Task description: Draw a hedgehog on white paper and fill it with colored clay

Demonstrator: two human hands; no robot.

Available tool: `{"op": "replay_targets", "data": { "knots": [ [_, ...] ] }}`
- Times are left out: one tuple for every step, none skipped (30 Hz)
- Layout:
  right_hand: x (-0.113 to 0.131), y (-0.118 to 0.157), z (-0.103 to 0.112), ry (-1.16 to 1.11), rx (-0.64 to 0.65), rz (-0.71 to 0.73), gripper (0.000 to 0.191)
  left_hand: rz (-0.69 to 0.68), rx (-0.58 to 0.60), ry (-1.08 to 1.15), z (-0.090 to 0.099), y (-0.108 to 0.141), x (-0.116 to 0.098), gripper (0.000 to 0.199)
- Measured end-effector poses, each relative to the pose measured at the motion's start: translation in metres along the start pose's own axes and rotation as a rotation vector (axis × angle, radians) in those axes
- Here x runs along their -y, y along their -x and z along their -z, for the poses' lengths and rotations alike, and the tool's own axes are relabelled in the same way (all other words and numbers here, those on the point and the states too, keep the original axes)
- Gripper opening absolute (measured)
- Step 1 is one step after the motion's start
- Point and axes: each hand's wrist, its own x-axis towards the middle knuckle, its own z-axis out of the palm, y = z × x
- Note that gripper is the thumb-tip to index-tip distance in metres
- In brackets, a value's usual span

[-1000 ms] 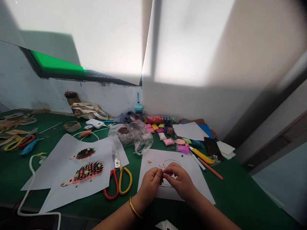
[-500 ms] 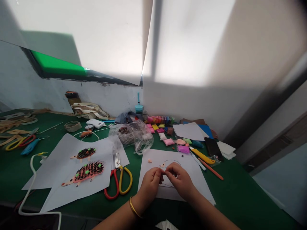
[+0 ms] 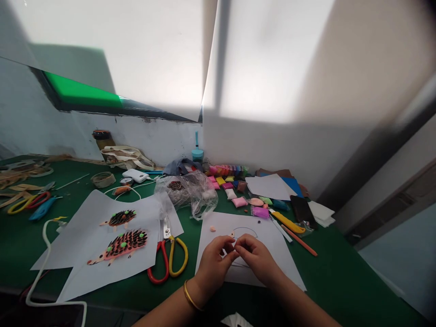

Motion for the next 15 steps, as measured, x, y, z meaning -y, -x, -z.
{"op": "replay_targets", "data": {
  "knots": [
    [0.0, 0.0, 0.0, -0.057, 0.026, -0.022, 0.015, -0.039, 0.007, -0.004, 0.001, 0.0, -0.001, 0.022],
    [0.0, 0.0, 0.0, -0.112, 0.05, -0.046, 0.017, -0.082, 0.012, -0.01, 0.002, 0.0, -0.003, 0.017],
    [0.0, 0.001, 0.0, -0.157, 0.07, -0.069, 0.019, -0.126, 0.009, -0.015, 0.003, 0.0, -0.004, 0.013],
    [0.0, 0.002, 0.0, -0.185, 0.081, -0.095, 0.021, -0.167, -0.004, -0.016, 0.004, 0.0, -0.005, 0.01],
    [0.001, 0.004, 0.0, -0.2, 0.087, -0.122, 0.024, -0.205, -0.023, -0.016, 0.005, 0.0, -0.006, 0.01],
    [0.001, 0.006, 0.0, -0.207, 0.095, -0.147, 0.027, -0.235, -0.043, -0.019, 0.006, 0.0, -0.007, 0.011],
    [0.003, 0.007, 0.001, -0.21, 0.114, -0.167, 0.03, -0.256, -0.061, -0.027, 0.006, 0.0, -0.007, 0.011],
    [0.004, 0.009, 0.004, -0.207, 0.139, -0.179, 0.033, -0.265, -0.075, -0.038, 0.007, 0.0, -0.008, 0.012],
    [0.006, 0.008, 0.008, -0.192, 0.161, -0.183, 0.035, -0.263, -0.085, -0.054, 0.007, 0.0, -0.008, 0.012],
    [0.007, 0.007, 0.014, -0.159, 0.175, -0.177, 0.036, -0.251, -0.096, -0.07, 0.008, 0.0, -0.008, 0.013],
    [0.008, 0.004, 0.022, -0.095, 0.166, -0.163, 0.037, -0.234, -0.11, -0.082, 0.008, 0.0, -0.009, 0.014],
    [0.007, -0.001, 0.032, 0.009, 0.114, -0.151, 0.037, -0.212, -0.129, -0.087, 0.009, -0.001, -0.009, 0.015],
    [0.006, -0.008, 0.043, 0.154, 0.036, -0.13, 0.036, -0.186, -0.149, -0.087, 0.009, -0.001, -0.009, 0.018],
    [0.003, -0.016, 0.055, 0.327, -0.069, -0.097, 0.034, -0.159, -0.169, -0.082, 0.009, -0.002, -0.008, 0.021],
    [-0.001, -0.025, 0.068, 0.51, -0.174, -0.064, 0.033, -0.131, -0.184, -0.073, 0.01, -0.003, -0.008, 0.023]
  ]
}}
